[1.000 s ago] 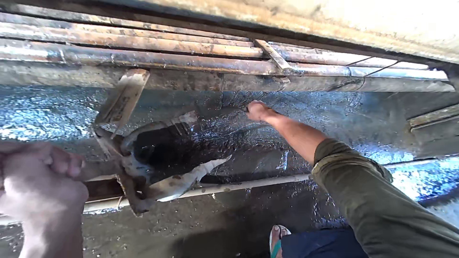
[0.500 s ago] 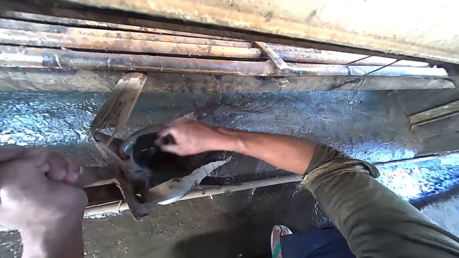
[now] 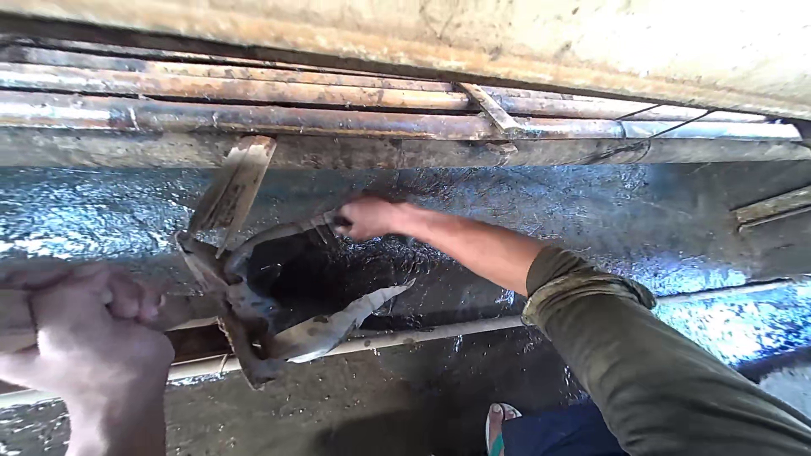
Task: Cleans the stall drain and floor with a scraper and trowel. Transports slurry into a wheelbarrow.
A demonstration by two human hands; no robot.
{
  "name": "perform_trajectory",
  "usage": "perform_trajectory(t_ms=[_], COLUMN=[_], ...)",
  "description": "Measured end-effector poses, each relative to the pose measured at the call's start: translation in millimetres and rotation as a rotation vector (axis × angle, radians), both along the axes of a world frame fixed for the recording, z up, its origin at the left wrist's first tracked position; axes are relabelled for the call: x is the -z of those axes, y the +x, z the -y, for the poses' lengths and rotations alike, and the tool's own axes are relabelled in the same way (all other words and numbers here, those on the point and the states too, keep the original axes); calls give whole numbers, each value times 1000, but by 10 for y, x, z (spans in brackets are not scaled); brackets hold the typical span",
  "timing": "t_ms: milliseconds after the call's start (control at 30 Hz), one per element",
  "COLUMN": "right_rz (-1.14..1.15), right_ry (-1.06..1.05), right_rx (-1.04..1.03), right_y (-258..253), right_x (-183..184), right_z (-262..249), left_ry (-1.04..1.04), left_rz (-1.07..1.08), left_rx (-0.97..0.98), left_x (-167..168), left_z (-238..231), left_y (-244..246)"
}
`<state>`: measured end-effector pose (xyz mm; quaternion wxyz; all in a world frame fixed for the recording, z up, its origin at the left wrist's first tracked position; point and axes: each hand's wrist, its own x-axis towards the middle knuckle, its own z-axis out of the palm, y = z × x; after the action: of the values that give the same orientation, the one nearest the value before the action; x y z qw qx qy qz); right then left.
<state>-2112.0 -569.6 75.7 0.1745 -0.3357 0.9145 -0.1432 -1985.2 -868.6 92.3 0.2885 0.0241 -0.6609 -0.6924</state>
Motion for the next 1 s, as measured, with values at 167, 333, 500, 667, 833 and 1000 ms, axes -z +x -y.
perform_trajectory(t_ms=[167,333,500,667,833,1000], right_rz=[-25,-15,-56,-11,-39,-89], right_ry=[-315,213,303,-61,-374,158], right_rx=[-278,212,178,-54,-234,138], right_y=[754,-112,-490,37,701,-210], right_x=[-325,70,410,-101,-426,55], right_z=[444,-390,-739,23,337,-137], left_ry=[-3,64,46,11,4,70], left_rz=[11,13,15,3,11,20], left_rx=[-34,-37,-31,-28,-51,-47], left_x=[17,-69,-79,-22,-15,-117], left_z=[24,-58,-65,-37,-44,-135], left_y=[30,42,22,0,8,44])
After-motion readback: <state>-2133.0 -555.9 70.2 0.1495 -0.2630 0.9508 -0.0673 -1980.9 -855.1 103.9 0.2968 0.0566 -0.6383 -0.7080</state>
